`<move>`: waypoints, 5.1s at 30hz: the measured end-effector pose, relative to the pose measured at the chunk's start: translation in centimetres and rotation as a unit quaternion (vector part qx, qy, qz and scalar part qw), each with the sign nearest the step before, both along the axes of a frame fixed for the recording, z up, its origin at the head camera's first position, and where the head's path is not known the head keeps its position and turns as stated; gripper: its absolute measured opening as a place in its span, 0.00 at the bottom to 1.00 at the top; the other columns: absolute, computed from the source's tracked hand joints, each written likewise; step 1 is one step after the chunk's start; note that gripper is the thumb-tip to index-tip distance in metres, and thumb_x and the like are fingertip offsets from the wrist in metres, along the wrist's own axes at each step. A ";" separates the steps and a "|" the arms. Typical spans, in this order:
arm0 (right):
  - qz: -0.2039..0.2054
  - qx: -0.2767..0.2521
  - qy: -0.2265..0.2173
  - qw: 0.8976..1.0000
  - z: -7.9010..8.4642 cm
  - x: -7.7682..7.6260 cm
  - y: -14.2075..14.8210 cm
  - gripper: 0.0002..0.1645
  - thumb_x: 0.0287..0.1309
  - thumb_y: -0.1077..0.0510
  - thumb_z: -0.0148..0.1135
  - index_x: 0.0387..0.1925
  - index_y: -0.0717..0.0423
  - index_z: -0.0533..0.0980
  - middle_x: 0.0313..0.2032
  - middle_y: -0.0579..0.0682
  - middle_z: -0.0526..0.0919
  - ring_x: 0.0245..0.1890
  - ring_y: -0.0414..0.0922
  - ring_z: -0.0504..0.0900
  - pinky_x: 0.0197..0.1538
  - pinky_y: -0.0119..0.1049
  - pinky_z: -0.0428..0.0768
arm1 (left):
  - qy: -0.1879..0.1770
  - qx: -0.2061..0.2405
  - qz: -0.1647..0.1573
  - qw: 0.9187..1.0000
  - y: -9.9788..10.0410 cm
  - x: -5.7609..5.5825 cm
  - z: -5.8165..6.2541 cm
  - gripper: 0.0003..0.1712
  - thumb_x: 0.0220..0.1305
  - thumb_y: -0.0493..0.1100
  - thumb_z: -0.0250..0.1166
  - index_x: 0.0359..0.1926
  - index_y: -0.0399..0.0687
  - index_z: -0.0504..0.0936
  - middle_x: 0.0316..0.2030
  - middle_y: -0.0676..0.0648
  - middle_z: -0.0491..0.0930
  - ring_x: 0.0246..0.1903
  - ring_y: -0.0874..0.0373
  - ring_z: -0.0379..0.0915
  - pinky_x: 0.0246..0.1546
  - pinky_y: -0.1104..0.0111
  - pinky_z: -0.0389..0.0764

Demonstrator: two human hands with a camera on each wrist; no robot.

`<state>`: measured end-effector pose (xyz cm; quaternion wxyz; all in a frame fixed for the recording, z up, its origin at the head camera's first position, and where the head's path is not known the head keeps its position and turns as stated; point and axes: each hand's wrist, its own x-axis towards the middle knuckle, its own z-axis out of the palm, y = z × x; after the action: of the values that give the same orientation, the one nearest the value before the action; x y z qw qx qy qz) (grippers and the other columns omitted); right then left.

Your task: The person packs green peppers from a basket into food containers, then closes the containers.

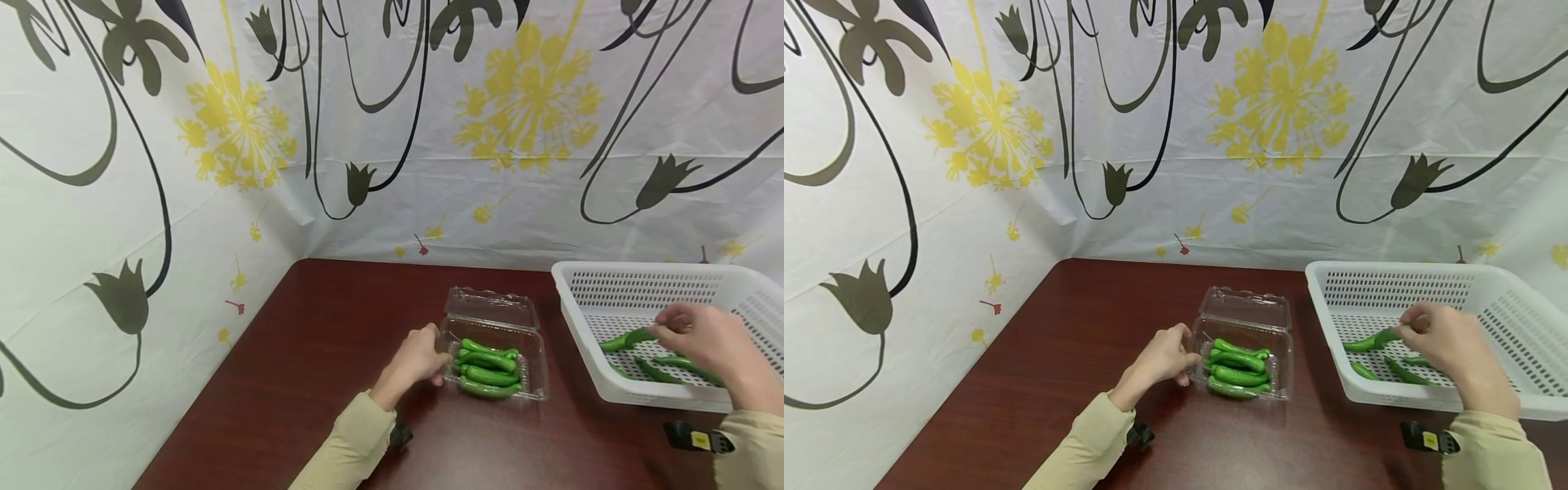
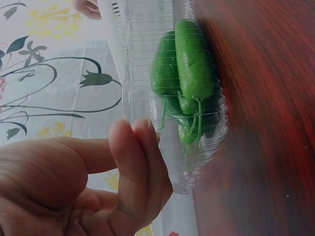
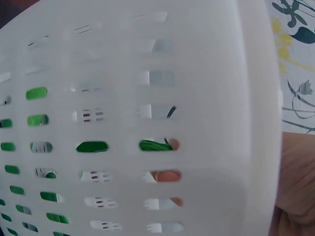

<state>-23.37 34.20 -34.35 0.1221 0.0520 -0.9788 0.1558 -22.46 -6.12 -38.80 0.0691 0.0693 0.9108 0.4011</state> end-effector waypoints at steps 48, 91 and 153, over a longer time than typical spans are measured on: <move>0.072 -0.035 0.084 0.993 0.9 -0.6 -2.4 0.13 0.49 0.55 0.67 0.35 0.58 0.77 0.30 0.62 0.81 0.29 0.62 0.81 0.34 0.58 0.70 | -0.008 0.011 0.010 1.000 0.1 0.0 0.1 0.15 0.54 0.37 0.66 0.40 0.37 0.71 0.20 0.47 0.74 0.07 0.61 0.72 0.13 0.72 0.74; 0.098 -0.048 0.161 0.981 1.1 -0.7 -4.2 0.14 0.48 0.56 0.69 0.37 0.56 0.77 0.33 0.58 0.81 0.25 0.32 0.78 0.35 0.53 0.69 | -0.007 0.024 0.009 1.000 0.1 0.1 0.0 0.13 0.54 0.36 0.66 0.36 0.38 0.70 0.18 0.47 0.73 0.07 0.61 0.72 0.12 0.72 0.74; 0.214 -0.040 0.205 0.954 -0.3 -0.6 -10.2 0.17 0.40 0.65 0.72 0.34 0.52 0.76 0.32 0.45 0.77 0.28 0.43 0.81 0.32 0.20 0.75 | -0.006 0.009 0.007 1.000 0.1 0.0 0.0 0.12 0.54 0.37 0.65 0.36 0.39 0.70 0.19 0.48 0.73 0.07 0.62 0.72 0.13 0.73 0.74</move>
<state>-23.99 24.02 -34.66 0.2859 0.2863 -0.8917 0.2029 -22.48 -6.02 -38.82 0.0709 0.0615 0.9071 0.4102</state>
